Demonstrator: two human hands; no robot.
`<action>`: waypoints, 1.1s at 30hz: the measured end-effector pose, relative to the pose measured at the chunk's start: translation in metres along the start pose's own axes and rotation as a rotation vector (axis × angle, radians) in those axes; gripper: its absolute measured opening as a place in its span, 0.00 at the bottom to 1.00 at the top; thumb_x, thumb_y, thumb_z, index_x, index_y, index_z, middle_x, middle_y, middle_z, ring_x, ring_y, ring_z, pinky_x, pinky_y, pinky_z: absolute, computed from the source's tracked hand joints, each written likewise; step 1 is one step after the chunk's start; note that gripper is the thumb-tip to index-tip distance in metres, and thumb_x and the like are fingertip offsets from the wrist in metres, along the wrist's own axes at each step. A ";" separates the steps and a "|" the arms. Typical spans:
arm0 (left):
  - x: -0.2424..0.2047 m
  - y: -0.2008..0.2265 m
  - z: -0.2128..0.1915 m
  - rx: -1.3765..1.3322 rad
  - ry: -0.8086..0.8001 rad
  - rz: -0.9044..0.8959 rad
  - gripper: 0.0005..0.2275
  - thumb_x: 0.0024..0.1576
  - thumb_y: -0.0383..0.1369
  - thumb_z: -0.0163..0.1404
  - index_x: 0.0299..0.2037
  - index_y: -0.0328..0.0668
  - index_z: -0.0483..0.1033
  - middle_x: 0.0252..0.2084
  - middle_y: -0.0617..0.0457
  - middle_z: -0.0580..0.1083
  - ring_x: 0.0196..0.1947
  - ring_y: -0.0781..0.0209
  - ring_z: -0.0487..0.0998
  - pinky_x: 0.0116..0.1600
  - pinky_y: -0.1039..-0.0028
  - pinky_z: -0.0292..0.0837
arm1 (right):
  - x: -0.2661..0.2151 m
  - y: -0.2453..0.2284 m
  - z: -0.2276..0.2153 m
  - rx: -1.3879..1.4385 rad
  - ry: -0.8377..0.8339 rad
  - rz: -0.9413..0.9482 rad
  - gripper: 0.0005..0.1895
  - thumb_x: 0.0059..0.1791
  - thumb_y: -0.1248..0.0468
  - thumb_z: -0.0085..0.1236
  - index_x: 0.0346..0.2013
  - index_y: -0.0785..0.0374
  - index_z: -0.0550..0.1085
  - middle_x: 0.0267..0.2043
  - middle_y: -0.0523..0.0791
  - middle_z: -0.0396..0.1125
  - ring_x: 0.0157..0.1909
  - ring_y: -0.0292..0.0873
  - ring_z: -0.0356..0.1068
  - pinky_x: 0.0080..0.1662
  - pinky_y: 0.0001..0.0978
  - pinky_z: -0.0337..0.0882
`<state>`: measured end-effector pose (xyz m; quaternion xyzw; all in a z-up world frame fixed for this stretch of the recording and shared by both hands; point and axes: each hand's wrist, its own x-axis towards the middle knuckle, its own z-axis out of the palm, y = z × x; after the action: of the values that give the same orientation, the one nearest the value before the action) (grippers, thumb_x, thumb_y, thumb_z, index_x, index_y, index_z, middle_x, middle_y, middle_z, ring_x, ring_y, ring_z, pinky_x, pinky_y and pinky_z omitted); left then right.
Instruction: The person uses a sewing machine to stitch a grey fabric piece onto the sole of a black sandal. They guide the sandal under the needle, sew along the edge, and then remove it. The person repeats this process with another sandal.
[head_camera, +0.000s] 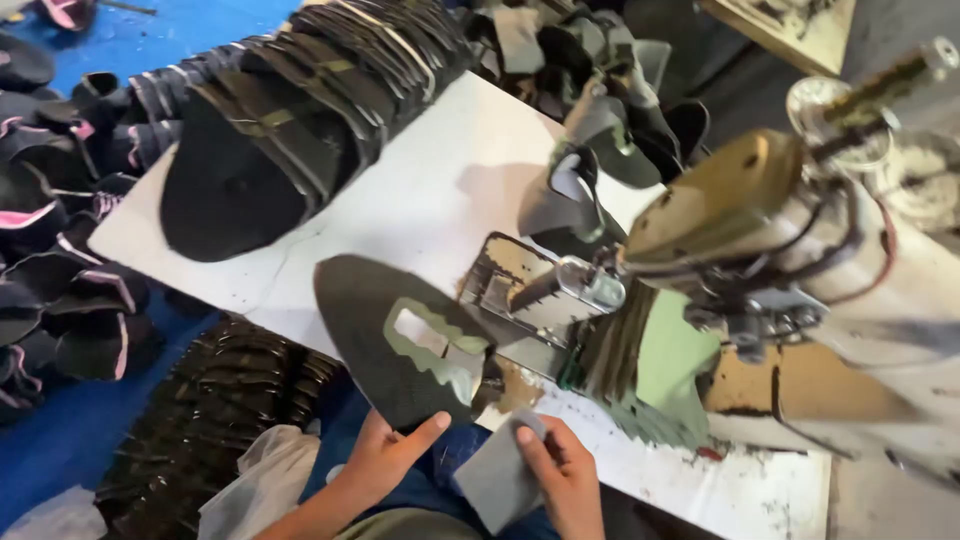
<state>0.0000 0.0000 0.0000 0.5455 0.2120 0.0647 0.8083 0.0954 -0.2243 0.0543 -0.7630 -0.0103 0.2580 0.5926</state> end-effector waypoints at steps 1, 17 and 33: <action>0.000 0.004 0.006 0.007 -0.015 -0.009 0.11 0.56 0.28 0.60 0.47 0.32 0.81 0.37 0.56 0.78 0.30 0.70 0.68 0.33 0.76 0.62 | -0.004 -0.006 0.001 0.009 0.015 0.006 0.14 0.51 0.61 0.58 0.46 0.67 0.78 0.31 0.40 0.72 0.33 0.32 0.66 0.37 0.24 0.65; -0.027 -0.015 0.031 -0.239 -0.281 -0.112 0.26 0.62 0.44 0.51 0.65 0.34 0.66 0.58 0.49 0.74 0.55 0.60 0.74 0.57 0.67 0.70 | -0.036 -0.051 0.038 -0.108 0.301 -0.229 0.13 0.50 0.60 0.63 0.29 0.68 0.77 0.20 0.35 0.63 0.25 0.26 0.55 0.27 0.21 0.58; -0.028 0.079 0.058 0.033 -0.281 0.142 0.13 0.62 0.28 0.54 0.55 0.32 0.77 0.49 0.53 0.80 0.48 0.69 0.78 0.52 0.77 0.72 | -0.041 -0.066 0.043 -0.391 0.472 -0.311 0.13 0.46 0.58 0.67 0.26 0.65 0.77 0.19 0.42 0.69 0.22 0.33 0.66 0.29 0.27 0.67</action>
<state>0.0087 -0.0274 0.0976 0.5760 0.0590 0.0411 0.8143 0.0610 -0.1791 0.1228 -0.8901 -0.0385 -0.0258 0.4535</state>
